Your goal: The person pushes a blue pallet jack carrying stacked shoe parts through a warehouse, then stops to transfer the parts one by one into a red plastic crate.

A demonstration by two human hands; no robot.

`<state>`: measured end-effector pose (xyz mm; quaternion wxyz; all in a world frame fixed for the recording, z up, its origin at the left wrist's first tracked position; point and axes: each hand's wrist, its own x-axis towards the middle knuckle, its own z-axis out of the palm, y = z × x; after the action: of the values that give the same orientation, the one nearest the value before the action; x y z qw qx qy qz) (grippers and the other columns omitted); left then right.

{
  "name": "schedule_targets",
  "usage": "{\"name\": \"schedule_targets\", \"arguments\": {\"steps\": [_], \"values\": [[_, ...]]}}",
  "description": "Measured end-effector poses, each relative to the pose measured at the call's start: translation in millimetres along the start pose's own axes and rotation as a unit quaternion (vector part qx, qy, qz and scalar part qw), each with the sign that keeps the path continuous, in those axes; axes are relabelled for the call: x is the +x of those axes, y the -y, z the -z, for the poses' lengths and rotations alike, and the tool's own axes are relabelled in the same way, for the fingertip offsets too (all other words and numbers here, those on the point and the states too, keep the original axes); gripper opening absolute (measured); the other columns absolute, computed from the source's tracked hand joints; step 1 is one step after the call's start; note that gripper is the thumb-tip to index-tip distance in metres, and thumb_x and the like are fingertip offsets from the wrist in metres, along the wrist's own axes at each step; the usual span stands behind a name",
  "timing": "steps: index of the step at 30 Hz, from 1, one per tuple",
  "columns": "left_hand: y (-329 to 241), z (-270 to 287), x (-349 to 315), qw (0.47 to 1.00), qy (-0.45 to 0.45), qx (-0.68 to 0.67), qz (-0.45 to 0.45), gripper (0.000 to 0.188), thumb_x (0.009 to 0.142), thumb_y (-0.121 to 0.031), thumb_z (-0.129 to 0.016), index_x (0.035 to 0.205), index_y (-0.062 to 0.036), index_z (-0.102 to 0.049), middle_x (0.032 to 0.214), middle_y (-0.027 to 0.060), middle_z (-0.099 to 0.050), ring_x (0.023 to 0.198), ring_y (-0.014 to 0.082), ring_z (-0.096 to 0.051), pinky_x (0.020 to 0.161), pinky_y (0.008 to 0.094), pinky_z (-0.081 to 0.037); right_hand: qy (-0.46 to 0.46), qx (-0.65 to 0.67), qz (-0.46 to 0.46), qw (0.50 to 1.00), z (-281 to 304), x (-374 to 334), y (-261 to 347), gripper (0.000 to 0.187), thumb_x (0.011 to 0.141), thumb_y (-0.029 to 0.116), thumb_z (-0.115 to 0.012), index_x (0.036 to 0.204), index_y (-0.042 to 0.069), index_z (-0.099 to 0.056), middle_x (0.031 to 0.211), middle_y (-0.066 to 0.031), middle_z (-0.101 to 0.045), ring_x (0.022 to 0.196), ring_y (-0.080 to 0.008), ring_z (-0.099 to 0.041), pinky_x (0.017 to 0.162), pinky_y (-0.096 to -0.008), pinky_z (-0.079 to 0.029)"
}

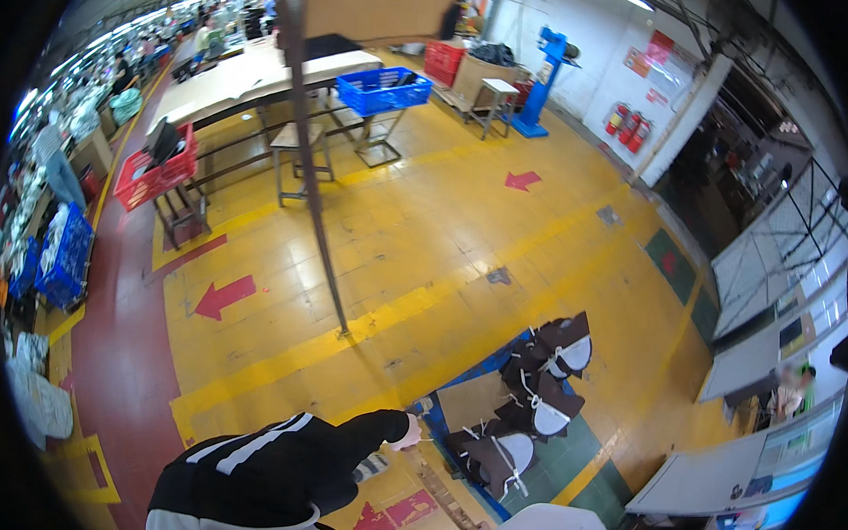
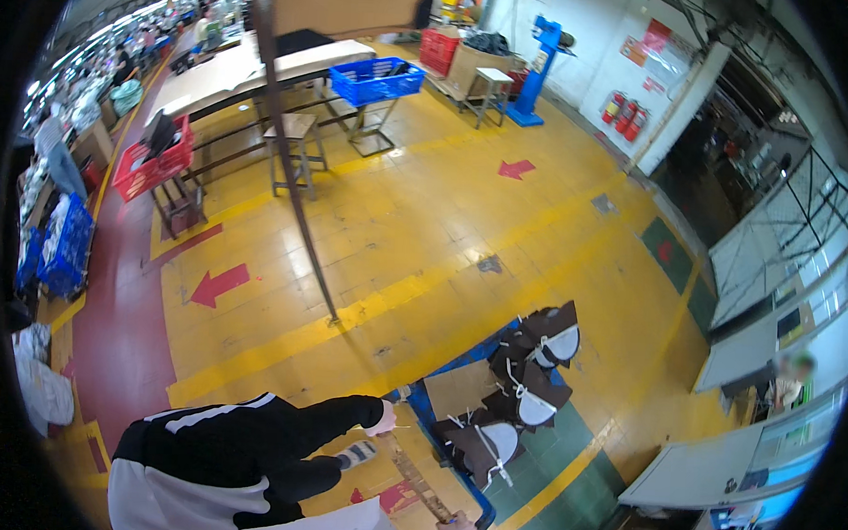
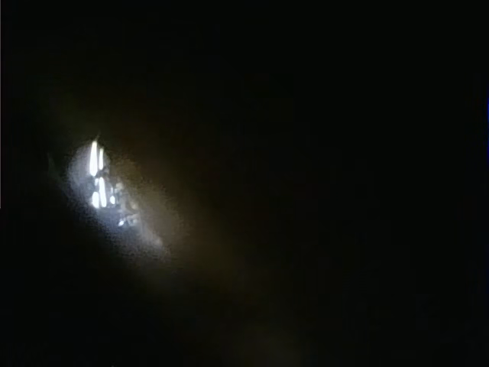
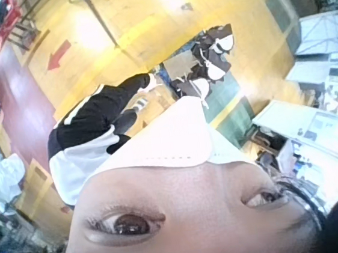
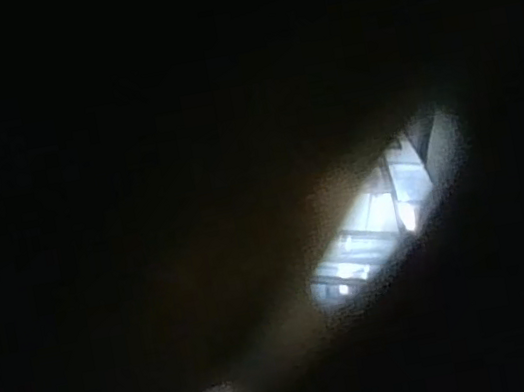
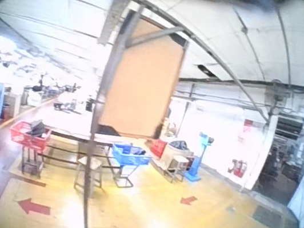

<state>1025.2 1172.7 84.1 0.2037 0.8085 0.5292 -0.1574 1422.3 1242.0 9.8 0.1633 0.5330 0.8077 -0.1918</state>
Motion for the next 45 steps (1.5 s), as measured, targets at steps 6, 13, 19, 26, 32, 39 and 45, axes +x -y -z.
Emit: {"name": "schedule_targets", "arguments": {"steps": [6,13,19,26,32,39,45], "values": [[27.9,66.4,61.3,0.998,0.013,-0.066,0.013,0.019,0.062,-0.023,-0.064,0.073,-0.0073,-0.067,0.076,0.0146,-0.066,0.074,0.0307,-0.065,0.065,0.0404,-0.051,0.046,0.028,-0.023,0.998,75.0,62.4,-43.6,0.044,0.053,0.040,-0.073,0.093,0.024,-0.064,0.084,-0.0031,-0.068,0.082,-0.0248,-0.066,0.074,-0.0379,-0.051],[94.4,165.8,162.7,0.995,0.079,-0.053,0.002,0.025,0.065,-0.027,-0.065,0.082,-0.0095,-0.069,0.081,0.0125,-0.067,0.079,0.0283,-0.065,0.066,0.0402,-0.051,0.080,-0.018,-0.059,0.995,212.0,161.9,-53.1,0.049,0.055,0.038,-0.070,0.102,0.027,-0.064,0.102,-0.0032,-0.066,0.096,-0.0234,-0.062,0.082,-0.0359,-0.050],[163.2,233.2,238.1,0.999,0.031,-0.016,0.019,0.020,0.065,-0.027,-0.062,0.072,-0.0092,-0.068,0.075,0.0118,-0.066,0.074,0.0287,-0.065,0.064,0.0389,-0.051,0.122,-0.049,-0.001,0.991,296.2,271.7,-66.6,0.048,0.058,0.039,-0.069,0.102,0.022,-0.065,0.102,-0.0056,-0.066,0.096,-0.0242,-0.062,0.082,-0.0367,-0.049],[251.6,340.9,333.8,0.998,0.033,-0.003,0.053,0.022,0.063,-0.029,-0.063,0.071,-0.0095,-0.068,0.072,0.0112,-0.066,0.070,0.0299,-0.064,0.063,0.0401,-0.050,0.083,-0.074,0.056,0.992,376.1,410.1,-96.8,0.047,0.057,0.047,-0.066,0.096,0.021,-0.067,0.092,-0.0090,-0.067,0.092,-0.0270,-0.063,0.081,-0.0389,-0.047],[321.5,394.1,432.5,0.997,0.017,-0.009,0.074,0.020,0.063,-0.030,-0.065,0.069,-0.0107,-0.068,0.071,0.0109,-0.066,0.069,0.0303,-0.064,0.063,0.0402,-0.050,0.082,-0.057,0.056,0.993,451.8,521.3,-112.9,0.048,0.050,0.042,-0.070,0.090,0.015,-0.066,0.087,-0.0114,-0.067,0.088,-0.0290,-0.064,0.077,-0.0392,-0.050],[403.8,459.6,550.1,0.997,0.042,0.012,0.065,0.024,0.065,-0.030,-0.063,0.074,-0.0084,-0.069,0.079,0.0116,-0.067,0.078,0.0301,-0.065,0.069,0.0396,-0.051,0.071,-0.055,0.039,0.995,508.6,659.2,-136.9,0.048,0.050,0.042,-0.069,0.089,0.014,-0.065,0.087,-0.0111,-0.067,0.086,-0.0279,-0.064,0.076,-0.0382,-0.050],[478.3,529.1,650.0,0.998,0.016,-0.007,0.057,0.022,0.063,-0.028,-0.064,0.071,-0.0080,-0.068,0.076,0.0126,-0.067,0.075,0.0306,-0.064,0.066,0.0398,-0.050,0.100,-0.033,0.027,0.994,532.3,797.8,-185.5,0.046,0.051,0.043,-0.068,0.089,0.016,-0.065,0.086,-0.0111,-0.067,0.086,-0.0281,-0.064,0.076,-0.0380,-0.050]]}}
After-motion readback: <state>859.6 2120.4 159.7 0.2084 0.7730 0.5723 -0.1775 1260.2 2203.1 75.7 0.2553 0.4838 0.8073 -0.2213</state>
